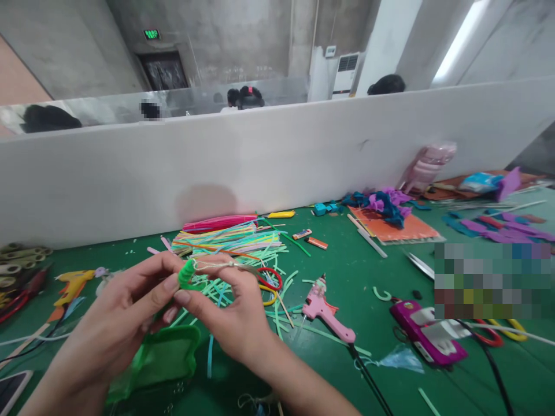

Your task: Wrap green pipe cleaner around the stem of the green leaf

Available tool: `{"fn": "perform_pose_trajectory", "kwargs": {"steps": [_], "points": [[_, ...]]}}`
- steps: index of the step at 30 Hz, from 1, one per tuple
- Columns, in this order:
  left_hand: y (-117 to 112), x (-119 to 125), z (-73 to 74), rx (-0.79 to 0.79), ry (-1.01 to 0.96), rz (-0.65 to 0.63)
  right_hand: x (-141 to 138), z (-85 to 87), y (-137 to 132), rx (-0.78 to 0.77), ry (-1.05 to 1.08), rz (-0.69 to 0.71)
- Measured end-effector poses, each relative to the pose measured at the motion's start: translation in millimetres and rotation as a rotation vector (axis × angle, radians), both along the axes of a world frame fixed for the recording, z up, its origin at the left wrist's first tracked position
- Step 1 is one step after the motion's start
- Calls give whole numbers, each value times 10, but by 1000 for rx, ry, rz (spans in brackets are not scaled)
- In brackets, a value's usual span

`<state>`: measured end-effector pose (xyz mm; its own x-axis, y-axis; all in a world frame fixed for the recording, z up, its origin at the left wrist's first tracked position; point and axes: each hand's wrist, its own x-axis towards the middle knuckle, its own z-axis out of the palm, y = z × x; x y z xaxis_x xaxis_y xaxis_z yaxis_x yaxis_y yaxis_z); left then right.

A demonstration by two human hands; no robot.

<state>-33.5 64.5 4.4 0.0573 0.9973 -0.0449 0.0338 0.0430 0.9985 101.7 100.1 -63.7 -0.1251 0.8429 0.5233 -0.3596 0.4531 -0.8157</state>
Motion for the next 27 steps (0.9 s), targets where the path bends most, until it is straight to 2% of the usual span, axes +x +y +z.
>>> {"fn": "perform_pose_trajectory", "kwargs": {"steps": [5, 11, 18, 21, 25, 27], "points": [[18, -3, -69, -8, -55, 37, 46, 53, 40, 9, 44, 11], [55, -12, -183, -21, -155, -37, 72, 38, 118, 72, 11, 0], [54, 8, -134, -71, -272, -14, 109, 42, 157, 196, -97, -78], [56, 13, -140, -65, -330, -49, 141, 79, 161, 230, -152, -50], [32, 35, -173, -31, -365, 4, 188, 162, 183, 246, -212, -34], [24, 32, -200, -12, -380, -12, 202, 201, 194, 270, -228, 19]]}}
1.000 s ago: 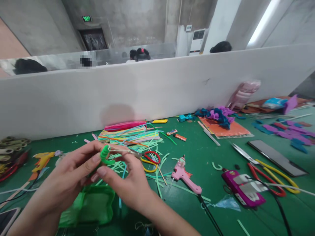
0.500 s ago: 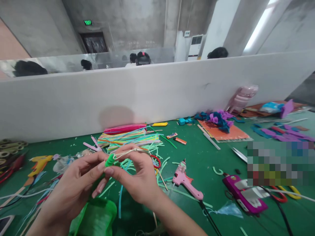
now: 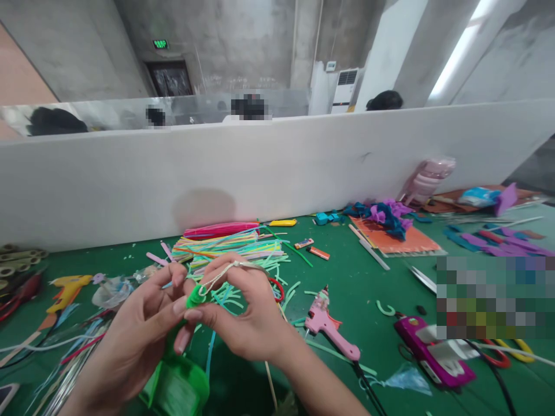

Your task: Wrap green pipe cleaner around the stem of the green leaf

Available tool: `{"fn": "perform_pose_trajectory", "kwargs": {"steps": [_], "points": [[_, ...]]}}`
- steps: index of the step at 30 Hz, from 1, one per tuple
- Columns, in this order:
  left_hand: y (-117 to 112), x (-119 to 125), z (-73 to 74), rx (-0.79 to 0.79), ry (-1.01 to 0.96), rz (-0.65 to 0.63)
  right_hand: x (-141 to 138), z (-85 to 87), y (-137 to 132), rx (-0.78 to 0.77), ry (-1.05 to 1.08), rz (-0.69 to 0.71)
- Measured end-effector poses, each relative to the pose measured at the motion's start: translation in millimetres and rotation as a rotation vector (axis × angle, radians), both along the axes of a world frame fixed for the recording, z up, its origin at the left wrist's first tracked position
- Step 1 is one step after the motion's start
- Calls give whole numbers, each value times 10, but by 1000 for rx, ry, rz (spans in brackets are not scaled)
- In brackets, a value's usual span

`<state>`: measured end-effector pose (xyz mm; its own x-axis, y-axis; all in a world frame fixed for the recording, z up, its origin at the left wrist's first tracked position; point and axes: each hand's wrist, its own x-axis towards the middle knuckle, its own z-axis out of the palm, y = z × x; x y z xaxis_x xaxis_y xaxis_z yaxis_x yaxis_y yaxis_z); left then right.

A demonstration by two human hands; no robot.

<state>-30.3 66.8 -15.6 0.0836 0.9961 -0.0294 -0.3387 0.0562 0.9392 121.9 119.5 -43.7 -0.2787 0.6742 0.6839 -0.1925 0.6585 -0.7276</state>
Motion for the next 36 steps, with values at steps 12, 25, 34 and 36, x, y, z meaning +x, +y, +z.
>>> {"fn": "perform_pose_trajectory", "kwargs": {"steps": [12, 25, 34, 36], "points": [[-75, 83, -64, 103, 22, 147, -36, -29, -51, -20, -9, -16], [-125, 33, -129, 136, 193, 276, -78, -5, -81, 16, -34, -105], [-180, 133, -190, 394, 528, 565, -136, 48, -107, 4, -59, -231], [-150, 119, -195, 471, 565, 615, -138, 79, -104, 22, -77, -234]]}}
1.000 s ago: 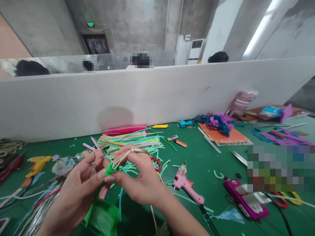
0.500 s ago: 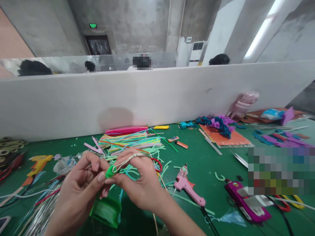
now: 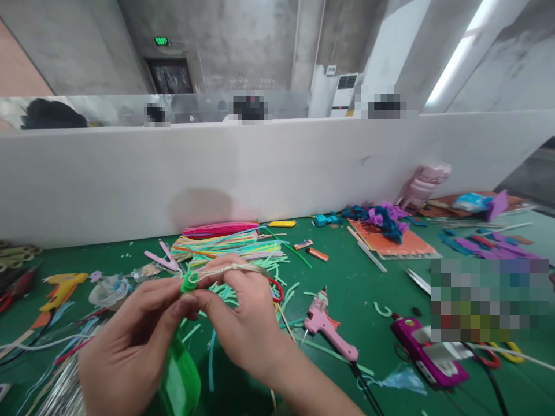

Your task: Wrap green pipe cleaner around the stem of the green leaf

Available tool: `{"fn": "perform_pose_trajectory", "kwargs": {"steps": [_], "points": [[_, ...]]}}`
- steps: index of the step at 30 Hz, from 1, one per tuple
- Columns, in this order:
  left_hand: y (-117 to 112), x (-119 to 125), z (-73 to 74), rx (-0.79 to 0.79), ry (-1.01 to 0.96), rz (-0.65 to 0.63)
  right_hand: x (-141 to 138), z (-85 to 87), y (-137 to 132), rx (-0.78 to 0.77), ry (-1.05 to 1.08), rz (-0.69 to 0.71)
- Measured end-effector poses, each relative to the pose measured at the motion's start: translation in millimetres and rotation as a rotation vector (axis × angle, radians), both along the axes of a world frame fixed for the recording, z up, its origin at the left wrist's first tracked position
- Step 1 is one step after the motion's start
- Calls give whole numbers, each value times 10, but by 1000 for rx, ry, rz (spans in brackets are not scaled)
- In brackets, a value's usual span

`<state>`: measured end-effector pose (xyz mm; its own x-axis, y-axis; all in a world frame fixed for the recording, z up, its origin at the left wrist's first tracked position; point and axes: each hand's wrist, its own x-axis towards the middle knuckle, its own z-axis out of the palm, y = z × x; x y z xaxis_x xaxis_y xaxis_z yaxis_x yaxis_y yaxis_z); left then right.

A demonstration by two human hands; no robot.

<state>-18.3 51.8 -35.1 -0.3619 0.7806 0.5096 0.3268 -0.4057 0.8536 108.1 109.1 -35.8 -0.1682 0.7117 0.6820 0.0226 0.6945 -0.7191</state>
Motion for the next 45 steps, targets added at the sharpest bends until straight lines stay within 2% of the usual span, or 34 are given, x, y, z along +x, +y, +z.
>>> {"fn": "perform_pose_trajectory", "kwargs": {"steps": [4, 9, 16, 20, 26, 28, 31, 34, 37, 42, 45], "points": [[55, -51, -19, 107, 99, 30, 4, 63, 30, 132, -111, 10], [86, -53, -1, 111, 139, 148, -60, 55, 75, 357, -223, -150], [142, -29, 43, 86, 81, 177, -146, 52, 88, 412, -236, -243], [126, -25, 39, 72, 29, 123, -100, 123, 71, 411, -236, -217], [91, -96, 95, 27, 64, 45, 6, 218, 42, 449, -282, -178], [141, -170, 98, -2, 3, -55, 17, 244, 47, 472, -299, -176], [269, -281, 76, -50, -187, -318, 8, 287, 92, 553, -324, -181], [380, -334, 57, -96, -402, -438, -24, 317, 159, 632, -395, -206], [420, -344, 62, -132, -531, -442, -62, 302, 202, 636, -439, -223], [385, -374, 61, -197, -512, -382, -95, 232, 208, 605, -429, -208], [369, -402, 39, -207, -521, -399, -103, 212, 201, 591, -381, -191]]}}
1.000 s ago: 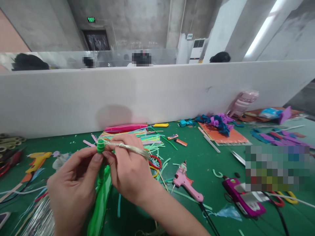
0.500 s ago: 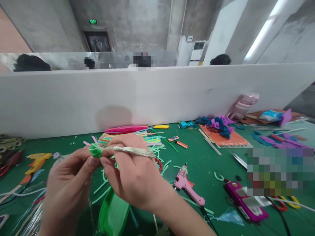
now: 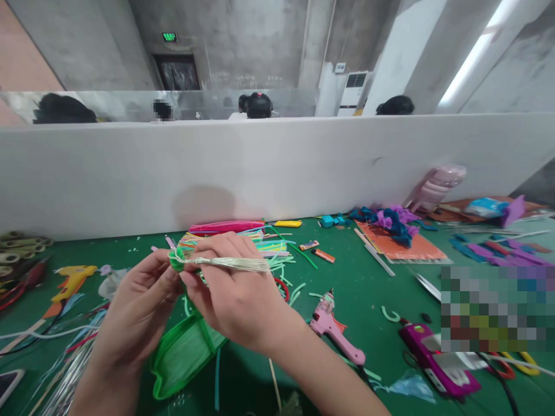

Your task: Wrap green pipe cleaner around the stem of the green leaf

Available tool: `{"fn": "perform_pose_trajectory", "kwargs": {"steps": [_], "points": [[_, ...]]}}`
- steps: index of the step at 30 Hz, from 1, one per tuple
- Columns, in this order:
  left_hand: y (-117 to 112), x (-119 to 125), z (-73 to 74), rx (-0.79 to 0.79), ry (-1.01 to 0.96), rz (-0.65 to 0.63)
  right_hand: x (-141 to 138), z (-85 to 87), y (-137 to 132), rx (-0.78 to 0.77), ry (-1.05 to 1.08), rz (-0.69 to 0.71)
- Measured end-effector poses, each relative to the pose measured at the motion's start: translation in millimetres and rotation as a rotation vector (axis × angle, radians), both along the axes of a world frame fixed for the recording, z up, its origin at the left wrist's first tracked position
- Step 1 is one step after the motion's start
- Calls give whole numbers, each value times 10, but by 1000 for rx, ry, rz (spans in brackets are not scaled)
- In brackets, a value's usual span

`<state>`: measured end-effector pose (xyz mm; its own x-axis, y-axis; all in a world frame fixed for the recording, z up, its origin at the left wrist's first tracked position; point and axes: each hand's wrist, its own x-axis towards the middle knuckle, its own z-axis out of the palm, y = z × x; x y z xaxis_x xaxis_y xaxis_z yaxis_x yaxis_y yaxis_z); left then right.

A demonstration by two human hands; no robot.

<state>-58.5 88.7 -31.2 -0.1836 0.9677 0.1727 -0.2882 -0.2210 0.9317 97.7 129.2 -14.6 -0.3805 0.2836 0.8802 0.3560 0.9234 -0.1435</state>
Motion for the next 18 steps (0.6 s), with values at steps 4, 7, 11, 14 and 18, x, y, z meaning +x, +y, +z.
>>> {"fn": "perform_pose_trajectory", "kwargs": {"steps": [4, 7, 11, 14, 18], "points": [[27, -34, -23, 8, -11, -70, -2, 2, 1, -24, 50, 32], [54, -49, -32, 23, 15, -73, 11, 25, 16, -16, 44, 43], [14, -25, -44, 46, 155, 28, 31, 64, 43, 63, -24, 0], [-85, 25, -51, 95, 327, 190, 43, 81, 51, 95, -54, -40], [-202, 59, -53, 223, 478, 300, 82, 107, 45, 48, -38, 26]]}}
